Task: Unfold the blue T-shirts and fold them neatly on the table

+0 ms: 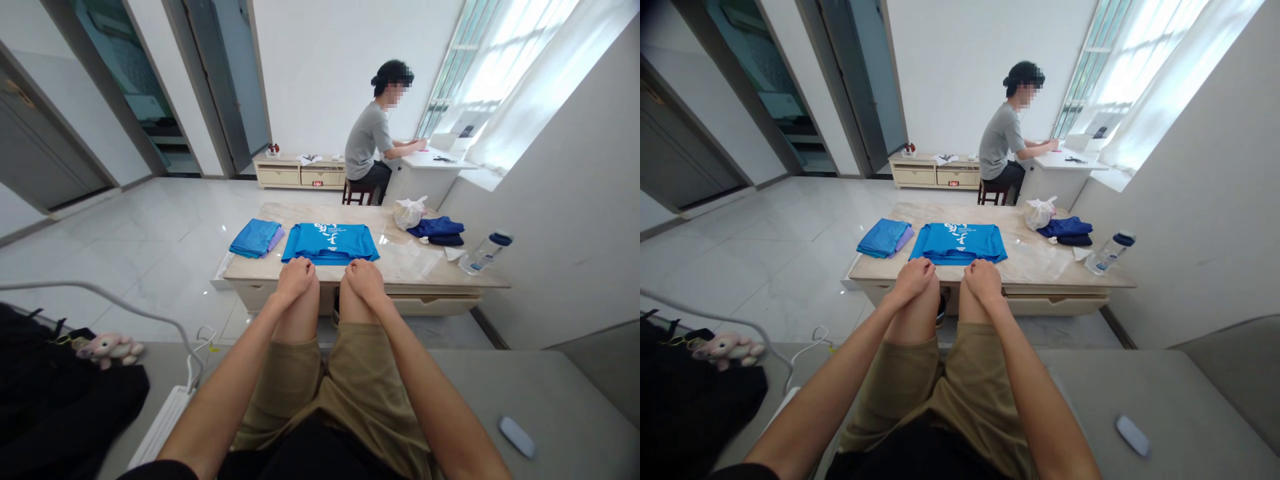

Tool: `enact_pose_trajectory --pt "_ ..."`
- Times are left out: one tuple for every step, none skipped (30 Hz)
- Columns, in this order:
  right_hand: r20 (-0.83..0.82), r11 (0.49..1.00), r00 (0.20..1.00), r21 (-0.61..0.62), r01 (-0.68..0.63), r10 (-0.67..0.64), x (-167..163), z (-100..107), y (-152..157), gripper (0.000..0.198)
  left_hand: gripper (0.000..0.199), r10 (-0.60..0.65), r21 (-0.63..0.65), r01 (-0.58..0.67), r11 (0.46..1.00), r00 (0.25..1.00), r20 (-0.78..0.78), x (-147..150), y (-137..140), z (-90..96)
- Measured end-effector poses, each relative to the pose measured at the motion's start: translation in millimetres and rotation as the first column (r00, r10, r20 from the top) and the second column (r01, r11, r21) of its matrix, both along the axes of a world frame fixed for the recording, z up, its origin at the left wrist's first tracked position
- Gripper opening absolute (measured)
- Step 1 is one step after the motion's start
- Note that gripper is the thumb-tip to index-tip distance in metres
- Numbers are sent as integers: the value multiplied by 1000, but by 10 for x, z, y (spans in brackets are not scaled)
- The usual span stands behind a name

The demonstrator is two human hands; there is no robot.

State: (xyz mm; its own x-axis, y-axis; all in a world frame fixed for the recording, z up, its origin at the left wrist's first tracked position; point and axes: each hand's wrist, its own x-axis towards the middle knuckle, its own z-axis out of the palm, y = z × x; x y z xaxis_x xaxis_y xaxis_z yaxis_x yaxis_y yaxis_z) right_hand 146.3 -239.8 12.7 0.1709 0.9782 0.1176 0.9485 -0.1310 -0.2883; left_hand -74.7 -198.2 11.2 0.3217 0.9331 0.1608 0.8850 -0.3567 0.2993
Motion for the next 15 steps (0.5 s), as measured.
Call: enact_pose_trajectory --pt "5 1000 1000 3 -2 2 -2 4 -6 42 36 1 1 -1 1000 1000 -2 -2 -4 3" --pt "10 1000 1000 5 -5 5 -4 8 -11 42 37 2 1 -2 1000 1000 -3 -4 -10 8" --pt "14 1000 1000 6 -7 7 -6 11 -16 42 37 4 1 -4 1000 1000 -3 -7 -16 13" --pt "17 1000 1000 5 -9 9 -7 13 -20 42 37 6 1 -6 1000 1000 -2 -9 -22 18" --pt "17 1000 1000 2 -10 10 -8 13 -23 42 38 6 0 -6 1000 1000 1 -12 -28 22" --pt "16 1000 1000 -1 -10 10 -7 13 -25 42 38 6 0 -6 1000 1000 4 -14 -32 25" --pt "15 1000 1000 -2 -9 9 -6 11 -26 42 38 7 -1 -7 1000 1000 8 -17 -34 26" --pt "13 1000 1000 -2 -8 9 -3 7 -26 42 38 8 -1 -8 1000 1000 12 -19 -35 24" --pt "12 1000 1000 -1 -8 8 0 2 -26 42 37 10 -1 -10 1000 1000 16 -22 -34 20" --pt "13 1000 1000 3 -9 9 4 -4 -25 42 37 12 0 -12 1000 1000 21 -24 -31 15" --pt "14 1000 1000 7 -9 9 8 -11 -23 42 37 14 2 -14 1000 1000 24 -27 -28 9" --pt "16 1000 1000 12 -10 10 13 -18 -21 42 37 13 4 -13 1000 1000 26 -29 -25 3" --pt "17 1000 1000 17 -12 11 17 -26 -19 42 37 10 6 -10 1000 1000 27 -31 -22 -3" --pt "18 1000 1000 21 -14 13 21 -34 -16 42 37 7 8 -7 1000 1000 27 -33 -19 -9" --pt "19 1000 1000 24 -15 15 24 -41 -13 42 37 3 10 -3 1000 1000 26 -34 -17 -14"
